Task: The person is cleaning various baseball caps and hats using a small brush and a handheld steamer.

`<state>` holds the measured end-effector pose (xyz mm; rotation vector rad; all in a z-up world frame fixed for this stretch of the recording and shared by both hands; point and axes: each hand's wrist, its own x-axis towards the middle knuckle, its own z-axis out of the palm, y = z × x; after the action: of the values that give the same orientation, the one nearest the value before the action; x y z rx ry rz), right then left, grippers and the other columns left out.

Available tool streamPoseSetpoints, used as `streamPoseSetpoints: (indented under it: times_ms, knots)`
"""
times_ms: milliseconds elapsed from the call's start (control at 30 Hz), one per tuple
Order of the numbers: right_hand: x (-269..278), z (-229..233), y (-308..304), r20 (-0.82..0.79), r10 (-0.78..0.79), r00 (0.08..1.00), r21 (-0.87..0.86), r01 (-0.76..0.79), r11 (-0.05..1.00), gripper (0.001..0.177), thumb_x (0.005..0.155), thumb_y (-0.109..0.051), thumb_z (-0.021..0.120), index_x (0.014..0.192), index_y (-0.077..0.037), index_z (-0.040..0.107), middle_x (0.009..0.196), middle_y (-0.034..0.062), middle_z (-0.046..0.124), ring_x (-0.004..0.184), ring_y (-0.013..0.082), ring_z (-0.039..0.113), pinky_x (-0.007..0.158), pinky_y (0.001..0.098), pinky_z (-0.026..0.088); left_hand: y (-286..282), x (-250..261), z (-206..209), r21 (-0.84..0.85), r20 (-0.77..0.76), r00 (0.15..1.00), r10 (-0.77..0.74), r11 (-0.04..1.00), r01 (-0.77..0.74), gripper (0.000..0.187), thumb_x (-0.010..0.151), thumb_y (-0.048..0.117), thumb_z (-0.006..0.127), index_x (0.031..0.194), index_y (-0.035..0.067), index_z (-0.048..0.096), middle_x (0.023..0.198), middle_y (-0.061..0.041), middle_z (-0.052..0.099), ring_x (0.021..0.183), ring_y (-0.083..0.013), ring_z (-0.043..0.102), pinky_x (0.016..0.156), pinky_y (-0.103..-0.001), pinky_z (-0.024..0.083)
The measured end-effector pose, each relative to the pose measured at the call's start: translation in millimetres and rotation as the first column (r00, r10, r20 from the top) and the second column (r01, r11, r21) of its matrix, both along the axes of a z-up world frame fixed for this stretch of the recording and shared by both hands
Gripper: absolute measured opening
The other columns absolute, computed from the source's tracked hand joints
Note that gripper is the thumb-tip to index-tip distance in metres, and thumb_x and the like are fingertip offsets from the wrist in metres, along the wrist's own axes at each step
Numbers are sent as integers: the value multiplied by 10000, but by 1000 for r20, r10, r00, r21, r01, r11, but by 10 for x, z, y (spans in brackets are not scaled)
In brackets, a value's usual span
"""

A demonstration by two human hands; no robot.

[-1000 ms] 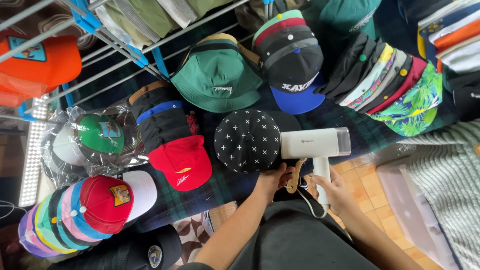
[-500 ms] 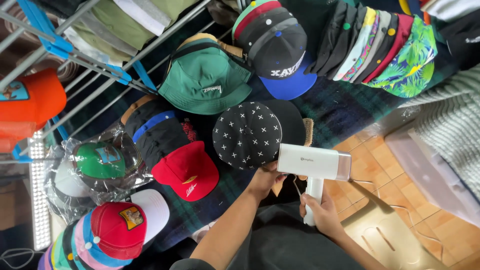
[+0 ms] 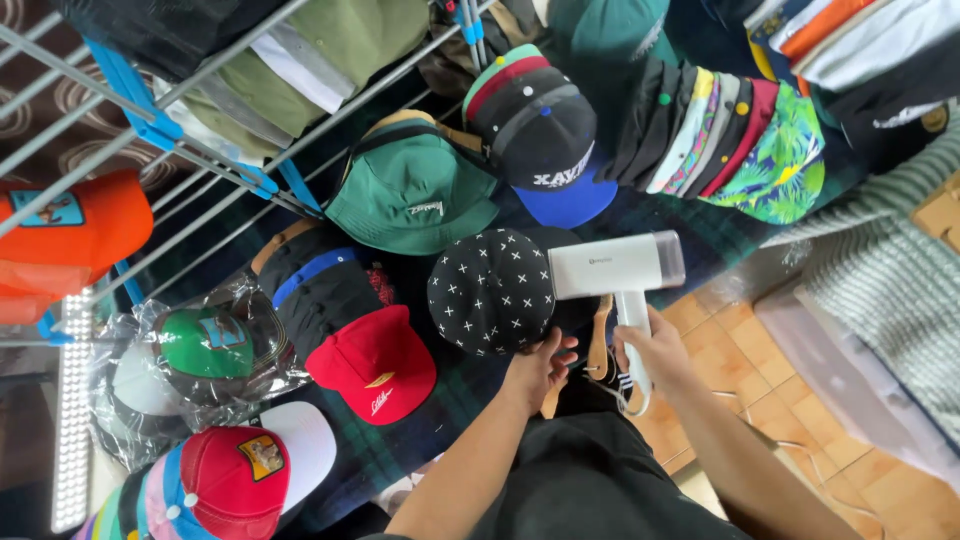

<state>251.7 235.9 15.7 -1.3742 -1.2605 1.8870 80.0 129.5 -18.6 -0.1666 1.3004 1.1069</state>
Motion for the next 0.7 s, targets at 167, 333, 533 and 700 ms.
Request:
streamPoseSetpoints:
  times_ms: [167,333,533,700]
  knots:
    - [-331,455,593,108,143,984,88,-153,984,249,845,-105,685,1067,-3,633,501,158,561,363,260,559,357,371,451,46,107,258,9,-6,989,145,989,-145,335,1011,347,688,1128,34,718,1203,-96,749,998,-217,735,755,-203,603]
    - [-827,672,1135,453,308,837,259,-454,853,567,858,-175,716,1402,-77,586,646,175,671,517,278,678,529,441,543,76,246,146,40,11,963,268,962,-269,372,1013,304,681,1212,-9,663,1217,-120,746,975,-201,729,817,-252,584]
    - [-1039,1075,1378,674,486,556,229,-784,577,668,912,-219,694,1534,-116,474,1301,320,642,1204,484,631,969,610,530,96,374,-111,71,86,903,420,902,-426,414,963,232,788,1214,-23,579,1277,-124,685,1038,-237,710,906,-353,564]
    - [-316,572,1436,752,352,558,375,-800,469,717,734,-320,764,1407,-167,569,1011,335,730,965,540,698,854,604,576,188,356,23,79,267,809,524,824,-561,345,1018,213,678,1206,17,465,1198,-110,583,1139,-350,673,977,-422,499]
